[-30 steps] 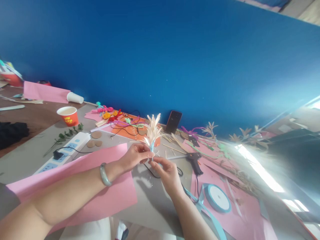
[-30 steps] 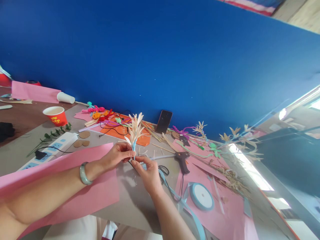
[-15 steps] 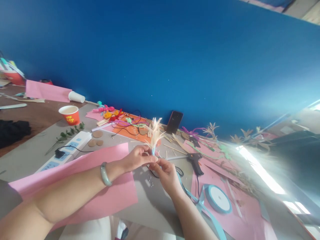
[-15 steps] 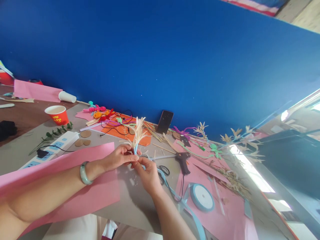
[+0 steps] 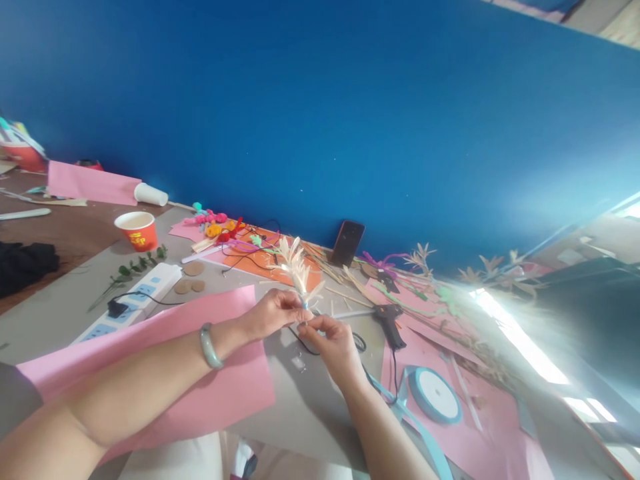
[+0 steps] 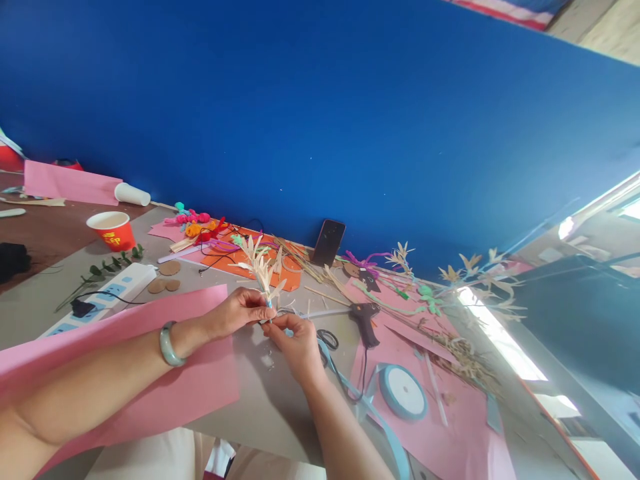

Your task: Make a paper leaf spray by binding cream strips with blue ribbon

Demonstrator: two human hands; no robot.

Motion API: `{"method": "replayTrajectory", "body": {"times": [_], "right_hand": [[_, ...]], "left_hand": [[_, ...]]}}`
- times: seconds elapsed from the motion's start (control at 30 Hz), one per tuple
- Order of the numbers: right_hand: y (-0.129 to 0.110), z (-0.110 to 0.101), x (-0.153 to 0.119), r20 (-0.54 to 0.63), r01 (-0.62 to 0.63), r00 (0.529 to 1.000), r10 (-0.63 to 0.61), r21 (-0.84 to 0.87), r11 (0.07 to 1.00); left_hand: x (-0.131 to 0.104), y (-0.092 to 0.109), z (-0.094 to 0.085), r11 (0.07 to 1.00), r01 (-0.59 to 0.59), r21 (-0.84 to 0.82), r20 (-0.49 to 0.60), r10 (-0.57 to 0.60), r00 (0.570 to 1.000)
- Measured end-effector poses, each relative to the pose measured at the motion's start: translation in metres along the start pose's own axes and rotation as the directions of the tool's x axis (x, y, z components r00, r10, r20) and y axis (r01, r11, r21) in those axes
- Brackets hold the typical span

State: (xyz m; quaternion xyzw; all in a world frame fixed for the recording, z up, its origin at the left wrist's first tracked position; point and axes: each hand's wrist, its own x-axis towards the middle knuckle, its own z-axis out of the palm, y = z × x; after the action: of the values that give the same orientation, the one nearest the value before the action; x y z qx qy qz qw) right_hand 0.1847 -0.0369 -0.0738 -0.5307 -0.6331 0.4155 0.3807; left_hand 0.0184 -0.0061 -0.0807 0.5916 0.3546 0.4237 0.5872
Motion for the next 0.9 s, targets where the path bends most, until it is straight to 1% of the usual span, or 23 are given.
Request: {"method": "replayTrajectory", "body": {"times": [0.1,0.17,0.27,0.33,0.4,0.5,0.57,0.63,0.7,0.77,0.9], "right_hand": [[-0.001,0.003,-0.001,-0.035,0.023,0.999,-0.025,-0.049,0.999],[0.0,0.006,-0.002,-0.091,0.089,0.991,-0.101,-0.133,0.987],[0.002,0.009,-0.003,-0.178,0.205,0.95,-0.258,-0.268,0.941],[0.004,0.01,-0.004,-0.186,0.246,0.932,-0.312,-0.306,0.92],[0.004,0.01,-0.005,-0.145,0.246,0.944,-0.295,-0.285,0.926],[0.002,0.009,-0.004,-0.033,0.192,0.979,-0.201,-0.178,0.965],[0.001,0.007,-0.003,0.042,0.15,0.988,-0.147,-0.09,0.985],[0.001,0.005,-0.001,0.094,0.123,0.988,-0.121,-0.017,0.992],[0.002,0.003,0.0,0.106,0.103,0.989,-0.104,0.012,0.995],[0.004,0.002,0.001,0.077,0.071,0.994,-0.071,-0.003,0.997],[0.003,0.001,0.0,-0.001,0.023,1.0,-0.023,-0.013,1.0]], "left_hand": [[-0.002,0.004,0.002,0.988,-0.041,0.15,-0.054,0.05,0.997],[-0.003,0.005,0.004,0.977,-0.039,0.212,-0.101,0.061,0.993],[-0.002,0.003,0.005,0.981,-0.035,0.19,-0.161,0.067,0.985],[-0.001,0.0,0.005,0.989,-0.05,0.137,-0.19,0.076,0.979],[-0.001,-0.002,0.005,0.998,-0.045,0.045,-0.179,0.052,0.982],[-0.001,0.0,0.003,0.992,0.017,-0.125,-0.038,-0.022,0.999],[-0.001,0.003,0.001,0.981,0.055,-0.188,0.053,-0.046,0.998],[-0.001,0.006,-0.002,0.98,0.07,-0.186,0.094,-0.053,0.994],[0.0,0.008,-0.004,0.986,0.07,-0.152,0.109,-0.054,0.993],[0.001,0.008,-0.004,0.994,0.046,-0.101,0.108,-0.035,0.994],[0.001,0.006,-0.002,0.999,-0.031,0.015,0.049,0.03,0.998]]}}
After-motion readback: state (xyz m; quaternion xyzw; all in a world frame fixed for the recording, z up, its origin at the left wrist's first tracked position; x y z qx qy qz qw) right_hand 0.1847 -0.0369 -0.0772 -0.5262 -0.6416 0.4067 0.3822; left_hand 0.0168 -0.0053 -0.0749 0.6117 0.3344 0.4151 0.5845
